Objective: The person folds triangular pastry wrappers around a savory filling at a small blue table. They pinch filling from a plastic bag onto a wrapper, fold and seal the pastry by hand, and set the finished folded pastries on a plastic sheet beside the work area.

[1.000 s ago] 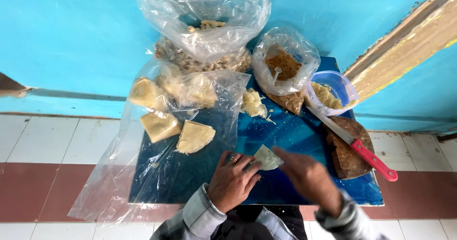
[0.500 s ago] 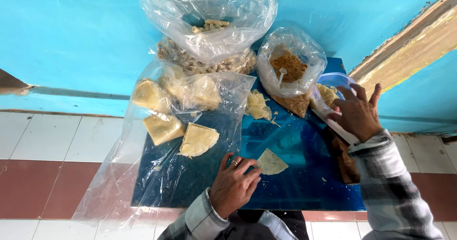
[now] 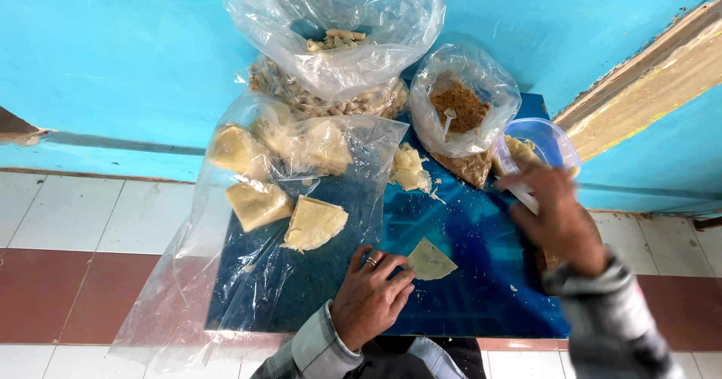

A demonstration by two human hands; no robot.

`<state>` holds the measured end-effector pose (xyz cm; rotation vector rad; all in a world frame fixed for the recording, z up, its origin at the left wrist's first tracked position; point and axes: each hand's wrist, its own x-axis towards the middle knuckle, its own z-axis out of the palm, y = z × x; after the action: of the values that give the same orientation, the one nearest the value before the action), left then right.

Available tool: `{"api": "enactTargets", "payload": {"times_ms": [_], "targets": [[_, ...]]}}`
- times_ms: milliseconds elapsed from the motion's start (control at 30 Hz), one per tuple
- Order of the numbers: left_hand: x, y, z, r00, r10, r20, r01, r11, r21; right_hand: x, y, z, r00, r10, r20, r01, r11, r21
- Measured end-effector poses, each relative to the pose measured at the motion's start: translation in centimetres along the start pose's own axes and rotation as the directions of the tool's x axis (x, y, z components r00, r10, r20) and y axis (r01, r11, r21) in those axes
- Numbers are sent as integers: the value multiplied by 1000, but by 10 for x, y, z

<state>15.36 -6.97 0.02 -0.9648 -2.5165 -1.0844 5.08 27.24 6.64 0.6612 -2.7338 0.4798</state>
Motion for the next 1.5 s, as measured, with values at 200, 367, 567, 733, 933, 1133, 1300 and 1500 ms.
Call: {"api": "enactTargets", "payload": {"times_ms": [200, 367, 567, 733, 933, 1133, 1300, 1500], "targets": [[1, 0, 1, 1000, 14, -9, -14, 1000, 21, -42, -108, 69, 986, -72, 152, 101, 976, -194], [3, 0, -1, 1000, -2, 14, 2, 1000, 4, -45, -117, 63, 985, -137, 104, 163, 935, -314], [2, -1, 2, 999, -9, 36, 9, 1000, -11, -39, -109, 52, 998, -70, -4, 64, 930, -362], [2, 0, 3, 1000, -3, 22, 3, 1000, -2, -40, -121, 63, 984, -179, -14, 170, 955, -243], [2, -1, 3, 999, -2, 45, 2, 1000, -12, -31, -101, 46, 995, -36, -93, 11, 966, -258], [5, -1, 0, 1000, 0, 22, 0, 1000, -14, -55, -126, 62, 997, -76, 17, 77, 986, -149], [5, -3, -2, 999, -18, 32, 19, 1000, -21, -68, -114, 46, 999, -35, 29, 41, 969, -244], [-1, -12, 13, 1000, 28, 14, -28, 1000, 0, -58, -118, 38, 982, -186, -29, 175, 960, -219]]}}
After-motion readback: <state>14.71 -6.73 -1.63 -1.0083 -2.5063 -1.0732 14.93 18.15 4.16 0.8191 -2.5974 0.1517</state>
